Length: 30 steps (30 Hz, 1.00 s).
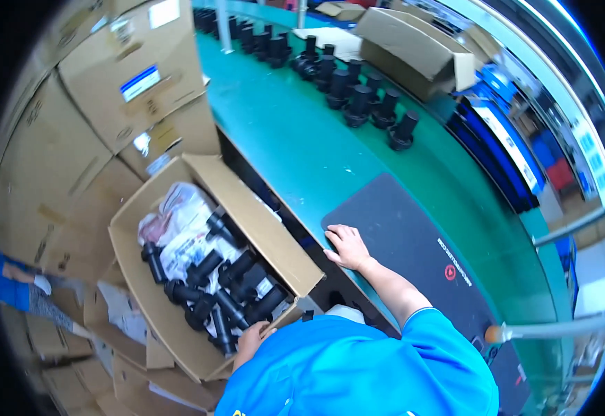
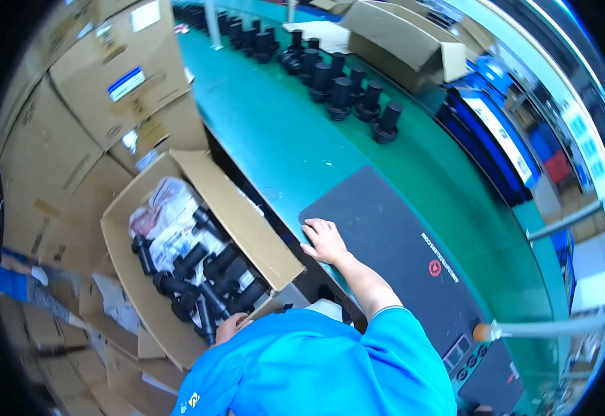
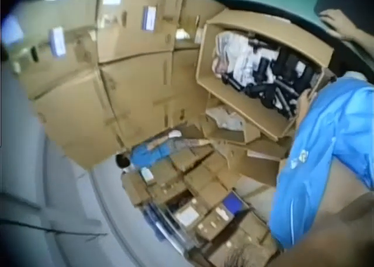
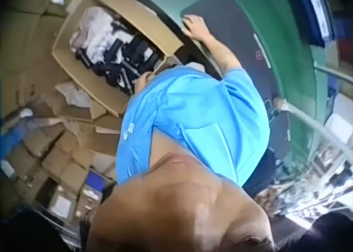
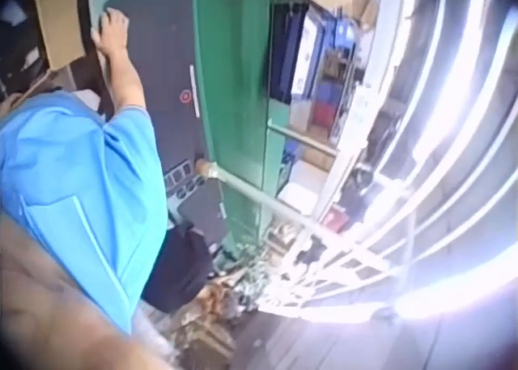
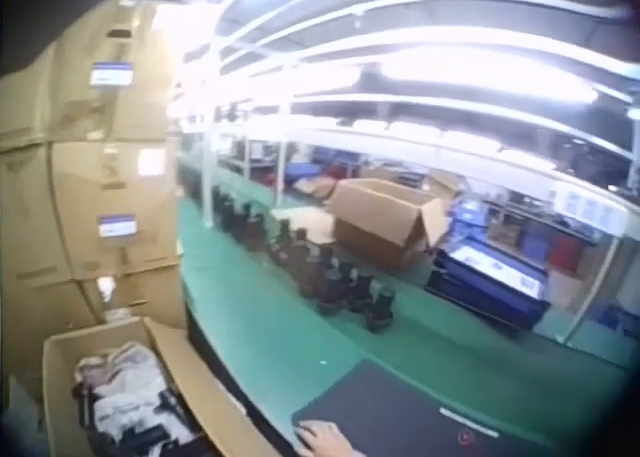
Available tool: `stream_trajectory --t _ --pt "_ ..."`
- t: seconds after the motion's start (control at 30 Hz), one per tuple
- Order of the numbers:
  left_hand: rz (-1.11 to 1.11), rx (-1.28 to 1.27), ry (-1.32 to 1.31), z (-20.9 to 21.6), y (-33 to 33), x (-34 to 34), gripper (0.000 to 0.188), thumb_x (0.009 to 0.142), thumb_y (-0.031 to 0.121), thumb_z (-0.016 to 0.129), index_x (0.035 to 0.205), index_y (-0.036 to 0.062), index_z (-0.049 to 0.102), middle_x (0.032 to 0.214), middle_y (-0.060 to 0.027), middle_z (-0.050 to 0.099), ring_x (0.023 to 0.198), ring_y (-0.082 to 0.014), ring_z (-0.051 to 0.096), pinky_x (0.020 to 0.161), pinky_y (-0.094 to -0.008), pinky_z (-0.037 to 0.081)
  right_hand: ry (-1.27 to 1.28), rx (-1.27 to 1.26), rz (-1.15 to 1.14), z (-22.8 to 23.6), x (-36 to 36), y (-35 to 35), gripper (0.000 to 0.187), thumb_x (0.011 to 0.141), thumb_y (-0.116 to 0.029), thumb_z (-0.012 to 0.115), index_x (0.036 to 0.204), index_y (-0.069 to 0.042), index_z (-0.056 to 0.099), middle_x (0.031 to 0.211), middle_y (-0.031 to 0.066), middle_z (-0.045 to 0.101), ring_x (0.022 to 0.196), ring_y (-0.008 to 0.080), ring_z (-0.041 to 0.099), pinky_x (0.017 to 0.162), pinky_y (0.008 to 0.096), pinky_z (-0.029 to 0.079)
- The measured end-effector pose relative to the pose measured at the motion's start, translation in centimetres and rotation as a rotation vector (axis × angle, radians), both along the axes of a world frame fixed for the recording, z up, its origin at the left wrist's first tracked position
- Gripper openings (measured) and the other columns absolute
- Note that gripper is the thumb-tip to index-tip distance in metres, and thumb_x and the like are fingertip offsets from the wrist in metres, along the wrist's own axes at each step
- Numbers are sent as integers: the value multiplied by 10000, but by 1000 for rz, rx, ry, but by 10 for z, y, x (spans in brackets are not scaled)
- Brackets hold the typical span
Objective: The person packs electronic components by hand from a conveyor line into cardboard boxes, then covers the components with protective paper.
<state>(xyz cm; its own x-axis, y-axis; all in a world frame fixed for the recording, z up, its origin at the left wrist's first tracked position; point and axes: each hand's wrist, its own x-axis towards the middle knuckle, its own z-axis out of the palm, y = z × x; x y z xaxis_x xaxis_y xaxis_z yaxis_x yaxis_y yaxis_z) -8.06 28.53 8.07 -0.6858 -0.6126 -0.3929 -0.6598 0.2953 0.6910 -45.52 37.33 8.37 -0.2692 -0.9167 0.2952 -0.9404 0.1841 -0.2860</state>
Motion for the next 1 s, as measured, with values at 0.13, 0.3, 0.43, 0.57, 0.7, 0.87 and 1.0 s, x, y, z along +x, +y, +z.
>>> stream_trajectory --t 0.13,0.3,0.43,0.57,0.7,0.87,1.0 --pt "118 422 203 -45 -10 12 399 844 358 656 1107 60 619 952 -107 681 868 -186 647 764 -316 501 -22 10 -42 2 5 1 476 785 -324 624 1166 -54 533 1231 129 503 1153 316 462 955 438 358" --pt "142 517 139 -26 -14 1 404 862 343 635 1070 -4 618 932 -106 676 879 -145 624 770 -283 482 -153 105 -125 27 -18 10 503 794 -324 630 1206 -63 511 1256 135 488 1156 327 457 945 445 376" --pt "134 351 -58 -3 -13 -7 378 856 324 637 1057 4 627 927 -115 674 858 -166 632 774 -284 481 -82 52 -363 59 -101 12 566 778 -334 657 1247 -71 483 1252 141 487 1127 339 465 915 447 404" --pt "262 190 -229 38 -3 -33 322 839 262 637 1029 1 623 916 -157 645 866 -236 632 779 -330 487 106 -121 -540 98 -216 -5 693 754 -375 687 1321 -93 406 1294 150 437 1148 339 441 920 464 406" --pt "449 43 -7 -11 -14 -17 277 866 249 612 1009 13 623 858 -92 645 799 -179 614 740 -305 487 139 -90 -730 134 -316 -39 821 731 -422 707 1387 -127 312 1343 146 377 1201 333 405 927 496 400" --pt "440 -41 237 48 -45 -116 200 869 170 593 973 0 605 815 -49 619 764 -142 589 718 -277 481 39 192 -886 149 -387 -65 911 719 -461 719 1439 -236 209 1405 152 325 1171 360 469 902 486 445" --pt "-58 -357 356 97 -95 -247 300 802 168 665 1010 -28 575 993 -191 596 931 -331 602 827 -389 475 -64 290 -858 150 -415 -95 901 727 -458 714 1443 -306 189 1448 150 292 1092 362 551 896 459 472"
